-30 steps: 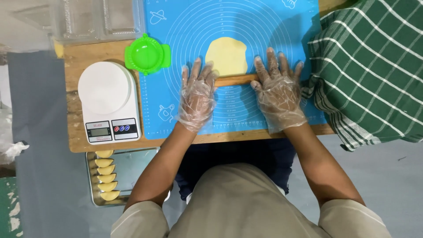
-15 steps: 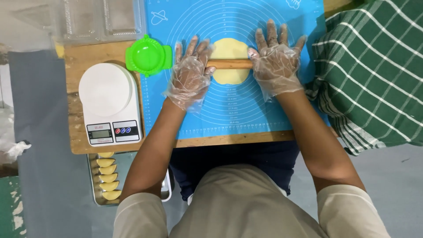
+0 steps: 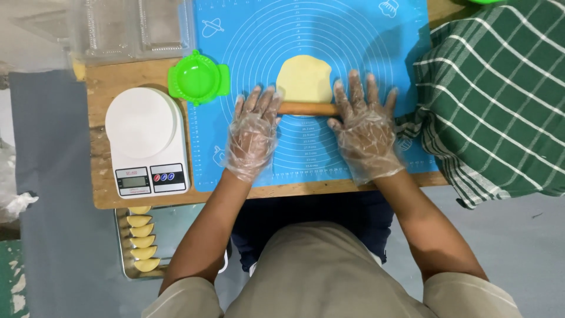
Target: Rolling out a small portion of dough into a flat circle using a wooden rolling pin on a silicone mat.
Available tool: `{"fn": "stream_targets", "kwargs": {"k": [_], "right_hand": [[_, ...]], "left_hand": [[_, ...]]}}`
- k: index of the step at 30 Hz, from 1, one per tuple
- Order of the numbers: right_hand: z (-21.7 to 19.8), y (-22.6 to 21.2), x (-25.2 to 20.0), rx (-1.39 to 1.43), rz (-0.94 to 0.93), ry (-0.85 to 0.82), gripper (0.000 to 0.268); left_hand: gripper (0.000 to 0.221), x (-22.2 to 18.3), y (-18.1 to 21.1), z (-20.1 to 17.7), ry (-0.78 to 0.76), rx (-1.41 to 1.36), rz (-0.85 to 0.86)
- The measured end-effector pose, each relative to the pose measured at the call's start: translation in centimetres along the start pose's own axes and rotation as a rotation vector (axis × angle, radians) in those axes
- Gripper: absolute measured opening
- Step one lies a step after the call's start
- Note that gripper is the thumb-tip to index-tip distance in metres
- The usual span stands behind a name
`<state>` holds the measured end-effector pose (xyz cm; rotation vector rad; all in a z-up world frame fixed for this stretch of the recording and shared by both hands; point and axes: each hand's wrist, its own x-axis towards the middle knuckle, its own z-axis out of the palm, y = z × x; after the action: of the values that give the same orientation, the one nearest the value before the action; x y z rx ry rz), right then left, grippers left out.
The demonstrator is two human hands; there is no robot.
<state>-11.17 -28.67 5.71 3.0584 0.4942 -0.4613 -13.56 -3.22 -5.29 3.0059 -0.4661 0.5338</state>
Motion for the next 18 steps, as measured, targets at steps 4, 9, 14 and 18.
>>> {"fn": "stream_targets", "kwargs": {"k": [4, 9, 14, 18], "right_hand": [[0.3, -0.3, -1.2, 0.011, 0.019, -0.006, 0.069], [1.9, 0.3, -1.8, 0.047, -0.006, 0.056, 0.066], [0.2, 1.1, -0.6, 0.08, 0.061, 0.074, 0.061], [0.9, 1.9, 2.3, 0.047, 0.086, 0.069, 0.064]], "left_hand": [[0.056, -1.3, 0.1, 0.9, 0.051, 0.122, 0.004], [0.036, -0.3, 0.9, -1.8, 0.104, -0.06, -0.043], [0.035, 2.2, 2.2, -4.1, 0.031, -0.112, -0.042], [0.034, 4.5, 2.0, -2.8, -0.067, -0.07, -0.04]]}}
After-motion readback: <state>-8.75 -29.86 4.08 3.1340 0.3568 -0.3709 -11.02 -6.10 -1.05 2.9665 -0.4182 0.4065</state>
